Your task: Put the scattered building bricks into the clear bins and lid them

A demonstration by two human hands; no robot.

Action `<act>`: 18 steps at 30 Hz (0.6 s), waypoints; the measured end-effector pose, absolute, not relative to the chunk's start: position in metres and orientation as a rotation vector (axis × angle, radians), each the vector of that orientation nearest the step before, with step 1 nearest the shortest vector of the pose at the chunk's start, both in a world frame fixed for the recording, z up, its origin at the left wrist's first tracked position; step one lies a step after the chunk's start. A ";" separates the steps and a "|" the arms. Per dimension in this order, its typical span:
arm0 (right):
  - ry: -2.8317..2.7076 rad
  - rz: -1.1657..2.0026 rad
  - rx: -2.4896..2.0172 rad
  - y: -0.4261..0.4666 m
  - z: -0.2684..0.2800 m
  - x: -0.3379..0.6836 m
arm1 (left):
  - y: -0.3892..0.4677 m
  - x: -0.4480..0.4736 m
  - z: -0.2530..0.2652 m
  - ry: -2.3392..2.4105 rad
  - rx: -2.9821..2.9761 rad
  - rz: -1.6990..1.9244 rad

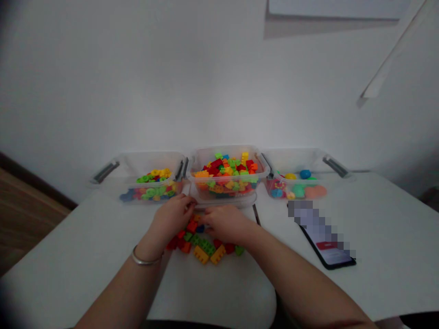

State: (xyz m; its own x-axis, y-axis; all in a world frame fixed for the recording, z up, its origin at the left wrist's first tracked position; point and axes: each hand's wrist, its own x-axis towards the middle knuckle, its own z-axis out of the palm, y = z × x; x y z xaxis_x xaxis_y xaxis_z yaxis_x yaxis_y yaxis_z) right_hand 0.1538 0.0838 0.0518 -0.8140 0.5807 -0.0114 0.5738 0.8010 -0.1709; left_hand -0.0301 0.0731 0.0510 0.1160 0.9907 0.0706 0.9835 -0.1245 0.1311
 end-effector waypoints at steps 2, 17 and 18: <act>-2.952 0.213 -0.935 0.084 0.047 0.153 | 0.073 -0.031 0.051 2.101 2.302 0.217; -2.937 0.145 -0.863 0.086 0.041 0.155 | 0.075 -0.045 0.053 2.331 2.172 0.120; -2.942 0.148 -0.868 0.086 0.041 0.155 | 0.075 -0.044 0.052 2.313 2.171 0.099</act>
